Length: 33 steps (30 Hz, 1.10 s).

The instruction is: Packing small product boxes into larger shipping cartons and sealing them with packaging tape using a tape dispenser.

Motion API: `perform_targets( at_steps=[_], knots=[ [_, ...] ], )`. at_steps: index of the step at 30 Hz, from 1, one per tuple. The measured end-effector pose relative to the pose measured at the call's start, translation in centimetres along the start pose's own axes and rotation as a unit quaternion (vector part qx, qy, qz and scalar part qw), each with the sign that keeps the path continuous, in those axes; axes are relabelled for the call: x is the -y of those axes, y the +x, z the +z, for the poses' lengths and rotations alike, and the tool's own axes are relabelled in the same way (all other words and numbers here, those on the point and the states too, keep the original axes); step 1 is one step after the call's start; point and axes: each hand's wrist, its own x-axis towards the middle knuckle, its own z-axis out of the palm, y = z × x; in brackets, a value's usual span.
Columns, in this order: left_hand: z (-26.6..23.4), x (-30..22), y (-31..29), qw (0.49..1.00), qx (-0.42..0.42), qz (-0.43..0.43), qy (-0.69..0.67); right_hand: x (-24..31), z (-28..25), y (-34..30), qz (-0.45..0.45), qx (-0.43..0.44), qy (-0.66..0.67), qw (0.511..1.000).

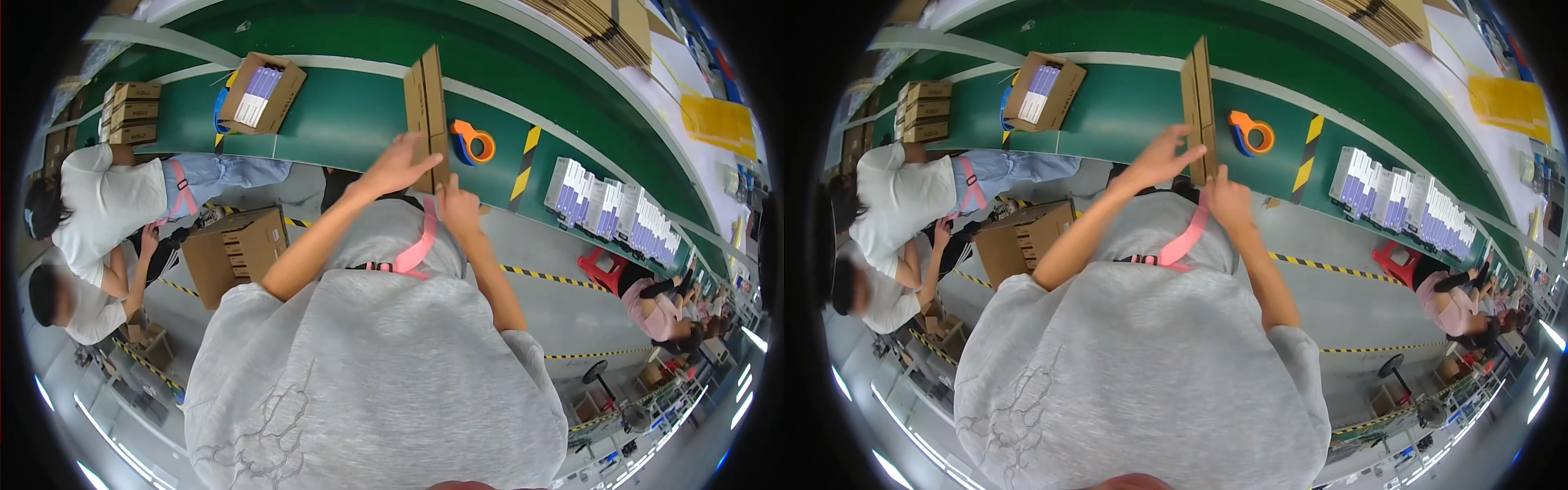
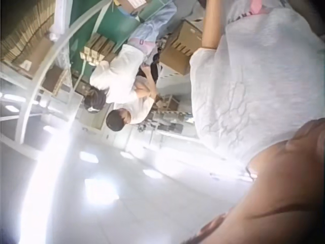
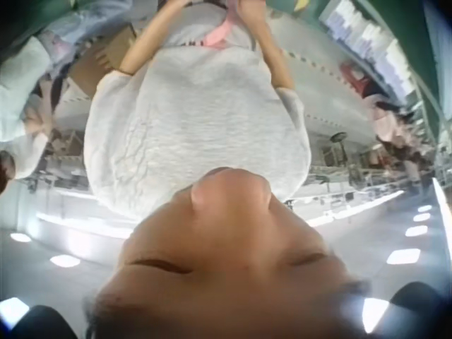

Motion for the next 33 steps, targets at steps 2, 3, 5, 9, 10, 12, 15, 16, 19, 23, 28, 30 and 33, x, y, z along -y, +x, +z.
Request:
perform_targets(
  at_steps=[2, 3, 5, 9, 10, 12, 15, 16, 19, 23, 28, 30, 33],
  knots=[
    [3.1, 4.0, 1.6, 0.999, -0.010, -0.040, 0.025, 1.3, 0.7, 0.9, 0.007, 0.049, -0.024, 0.998],
    [3.6, 4.9, 1.9, 0.997, -0.013, -0.065, -0.037, 2.0, 0.8, 1.0, -0.026, 0.061, -0.037, 0.997],
    [3.7, 6.9, 1.9, 0.993, -0.009, -0.062, -0.104, 2.4, 0.3, 1.9, -0.072, 0.075, -0.052, 0.993],
    [0.5, 6.8, 0.6, 0.976, 0.022, -0.082, -0.202, -0.3, -1.3, 8.0, -0.050, 0.120, 0.297, 0.946],
    [0.8, 8.4, 0.6, 0.972, 0.036, -0.110, -0.205, -0.5, -0.9, 10.8, 0.028, 0.071, 0.456, 0.887],
    [0.3, 9.2, 0.7, 0.968, 0.044, -0.135, -0.207, -0.1, -0.5, 16.4, 0.045, 0.044, 0.377, 0.924],
    [0.2, 8.2, 0.2, 0.950, 0.043, -0.158, -0.265, 1.0, 0.8, 22.0, 0.063, 0.044, 0.466, 0.881],
    [0.2, 8.4, 0.2, 0.951, 0.034, -0.154, -0.266, 1.2, 1.2, 22.5, 0.054, 0.046, 0.465, 0.882],
    [0.1, 9.3, -0.4, 0.929, 0.041, -0.161, -0.331, 1.8, 2.0, 23.2, 0.026, 0.100, 0.401, 0.910],
    [-0.8, 9.3, -0.6, 0.927, 0.068, -0.168, -0.330, 3.1, 2.1, 23.7, 0.038, 0.096, 0.406, 0.908],
    [-0.9, 9.8, -0.6, 0.918, 0.077, -0.169, -0.350, 3.6, 1.2, 24.4, 0.020, 0.141, 0.474, 0.869],
    [-0.8, 10.6, -0.7, 0.910, 0.088, -0.165, -0.369, 2.5, 0.7, 24.5, 0.030, 0.153, 0.491, 0.857],
    [-0.8, 12.4, -1.1, 0.895, 0.093, -0.184, -0.396, 1.4, -0.6, 24.7, -0.002, 0.146, 0.487, 0.861]
  ],
)
